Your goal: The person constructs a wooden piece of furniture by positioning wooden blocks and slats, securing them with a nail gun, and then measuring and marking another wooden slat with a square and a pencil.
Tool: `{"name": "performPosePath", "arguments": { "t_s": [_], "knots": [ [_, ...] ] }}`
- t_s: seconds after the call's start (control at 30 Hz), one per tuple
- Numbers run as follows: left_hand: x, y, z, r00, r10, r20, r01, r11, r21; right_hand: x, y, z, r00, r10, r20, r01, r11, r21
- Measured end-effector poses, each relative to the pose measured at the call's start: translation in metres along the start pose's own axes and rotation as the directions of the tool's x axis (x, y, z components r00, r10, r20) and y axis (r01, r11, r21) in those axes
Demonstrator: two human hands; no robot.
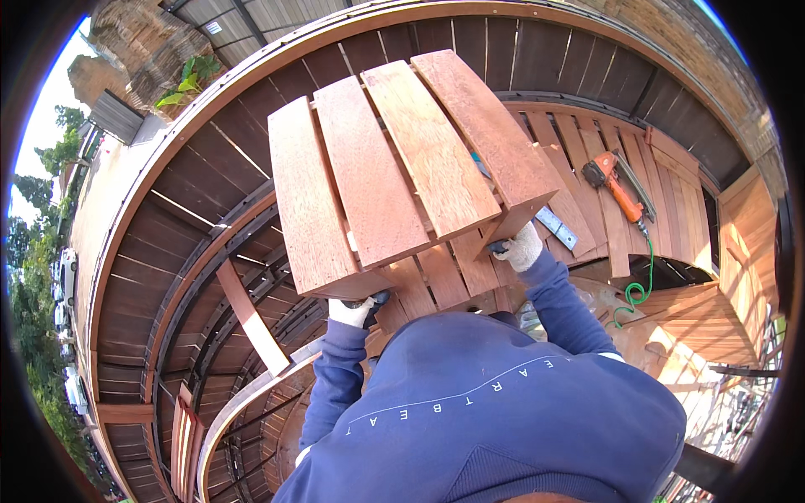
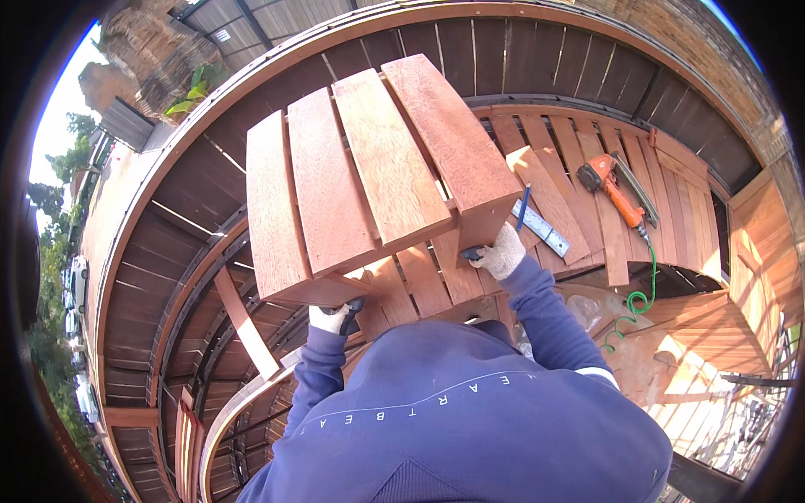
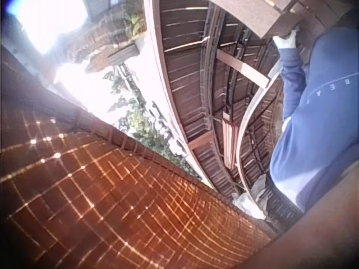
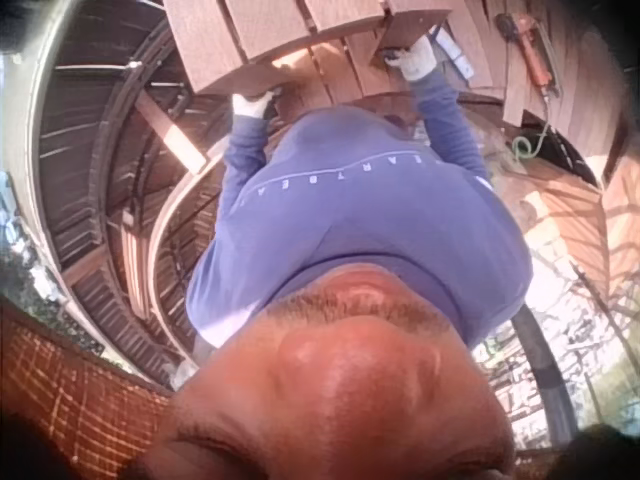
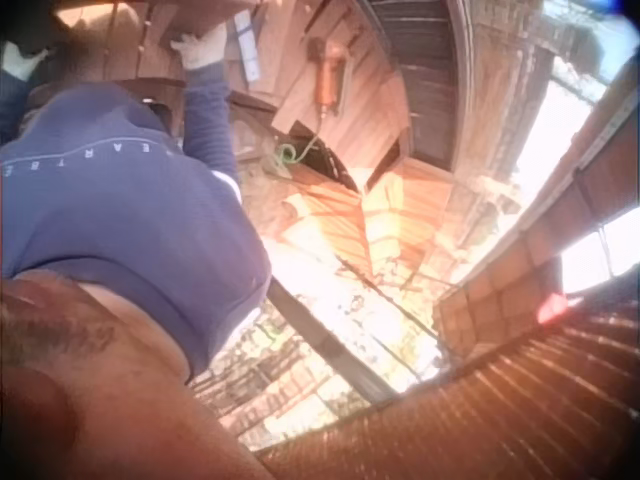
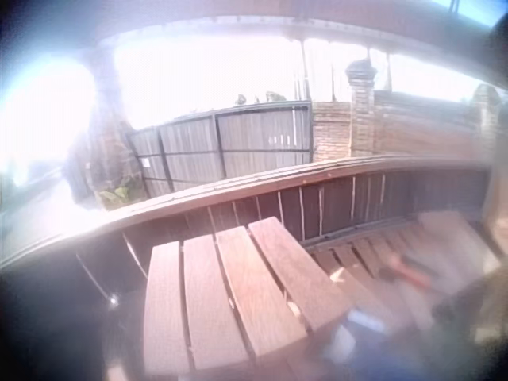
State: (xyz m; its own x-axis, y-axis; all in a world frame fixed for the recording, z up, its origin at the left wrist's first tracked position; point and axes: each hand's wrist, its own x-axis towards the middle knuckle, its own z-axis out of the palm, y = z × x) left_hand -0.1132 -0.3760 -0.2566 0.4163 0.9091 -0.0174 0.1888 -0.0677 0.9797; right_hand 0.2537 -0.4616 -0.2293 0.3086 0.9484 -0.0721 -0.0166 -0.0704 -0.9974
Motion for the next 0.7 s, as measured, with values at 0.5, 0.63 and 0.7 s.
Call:
{"name": "performPosePath", "arguments": {
  "t_s": [0.5, 0.63, 0.7],
  "knots": [
    [-0.031, 0.122, -0.073, 0.893, 0.275, -0.356, -0.030, 0.826, 0.562, 0.025, -0.055, -0.258, 0.927, -0.111, -0.358, -0.353, 0.061, -0.934],
    [-0.023, 0.214, -0.036, 0.717, 0.457, -0.526, -0.288, 0.882, 0.373, 0.039, -0.029, -0.282, 0.925, -0.005, -0.381, -0.381, -0.005, -0.925],
    [-0.012, 0.253, -0.013, 0.766, 0.551, -0.330, -0.387, 0.806, 0.448, 0.045, -0.015, -0.292, 0.925, -0.024, -0.380, -0.379, 0.026, -0.925]
  ]
}}
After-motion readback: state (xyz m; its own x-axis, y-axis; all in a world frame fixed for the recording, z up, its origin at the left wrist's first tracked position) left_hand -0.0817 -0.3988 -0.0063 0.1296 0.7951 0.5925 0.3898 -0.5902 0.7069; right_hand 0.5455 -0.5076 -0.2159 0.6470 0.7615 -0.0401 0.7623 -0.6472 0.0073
